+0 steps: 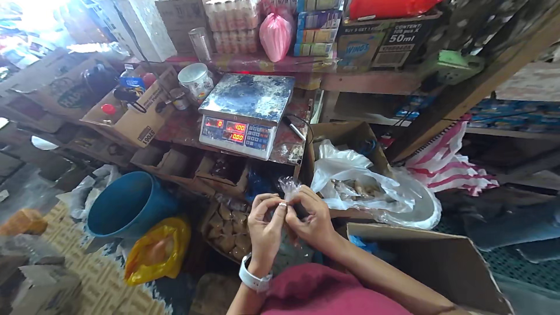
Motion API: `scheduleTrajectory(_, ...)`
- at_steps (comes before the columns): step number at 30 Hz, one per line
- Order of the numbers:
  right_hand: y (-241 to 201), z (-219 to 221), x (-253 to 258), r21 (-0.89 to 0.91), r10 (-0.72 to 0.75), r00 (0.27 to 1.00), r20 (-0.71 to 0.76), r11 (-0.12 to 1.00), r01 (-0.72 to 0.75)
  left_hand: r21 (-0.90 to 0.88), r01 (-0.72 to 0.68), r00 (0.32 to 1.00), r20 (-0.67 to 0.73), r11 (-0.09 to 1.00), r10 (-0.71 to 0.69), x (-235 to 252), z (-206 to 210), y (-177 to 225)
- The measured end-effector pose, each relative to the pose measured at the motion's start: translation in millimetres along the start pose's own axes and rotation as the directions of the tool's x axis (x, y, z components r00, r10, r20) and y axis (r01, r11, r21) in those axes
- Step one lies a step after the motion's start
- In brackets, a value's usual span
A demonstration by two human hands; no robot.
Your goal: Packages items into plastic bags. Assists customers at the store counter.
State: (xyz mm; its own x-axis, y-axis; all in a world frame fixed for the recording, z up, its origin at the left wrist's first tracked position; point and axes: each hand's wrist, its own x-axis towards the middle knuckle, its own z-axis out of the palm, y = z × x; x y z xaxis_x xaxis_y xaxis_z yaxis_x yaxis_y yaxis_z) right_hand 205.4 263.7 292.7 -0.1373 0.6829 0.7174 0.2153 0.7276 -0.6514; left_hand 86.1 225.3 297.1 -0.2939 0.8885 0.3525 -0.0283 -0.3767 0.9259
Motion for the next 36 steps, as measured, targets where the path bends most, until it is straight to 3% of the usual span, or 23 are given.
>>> scheduleTrajectory(5,9,-10,4,0.064,-0.009,0.994,0.105,0.998,0.002,0.044,-0.136,0.991,0.007,0.990,0.136,1,-7,-8)
scheduleTrajectory(8,8,-19,6,0.194,0.146,0.953,0.265,0.960,-0.201,0.082,-0.169,0.981,0.114,0.982,0.159,2,-16,-8)
scheduleTrajectory(11,2,-28,10,0.324,0.278,0.883,0.379,0.853,-0.408,-0.070,-0.054,0.973,0.222,0.996,0.068,2,-23,-8)
scheduleTrajectory(13,0,-32,10,0.302,0.246,0.906,0.343,0.885,-0.355,-0.180,0.018,0.980,0.199,0.983,0.019,-2,-21,-6)
scheduleTrajectory(16,-2,-34,9,0.053,0.064,0.964,0.257,0.995,-0.080,-0.246,0.033,0.999,0.050,0.969,-0.021,-7,-9,-2)
scheduleTrajectory(20,-12,-38,13,-0.113,0.024,0.968,0.252,0.994,0.005,0.022,-0.143,0.990,0.005,0.989,0.143,-5,-8,-3)
scheduleTrajectory(24,-16,-37,17,-0.182,0.125,0.965,0.232,0.980,-0.084,0.316,-0.370,0.929,0.099,0.874,0.358,-5,-8,-4)
scheduleTrajectory(28,-13,-29,20,-0.166,0.182,0.965,0.188,0.974,-0.152,0.418,-0.418,0.901,0.081,0.807,0.425,-5,-5,-5)
scheduleTrajectory(30,-7,-21,15,-0.105,0.116,0.986,0.120,0.989,-0.104,0.423,-0.371,0.918,0.033,0.827,0.395,-4,-5,-3)
scheduleTrajectory(33,5,-11,5,-0.047,-0.154,0.987,0.041,0.987,0.156,0.160,-0.101,0.992,-0.055,0.982,0.111,-4,-6,2)
scheduleTrajectory(35,10,-8,4,-0.063,-0.253,0.966,0.056,0.965,0.256,0.001,0.059,0.994,-0.093,0.998,-0.058,-6,-4,5)
scheduleTrajectory(36,11,-9,4,-0.088,-0.253,0.963,0.090,0.961,0.260,-0.004,0.076,0.991,-0.108,0.997,-0.076,-6,-3,6)
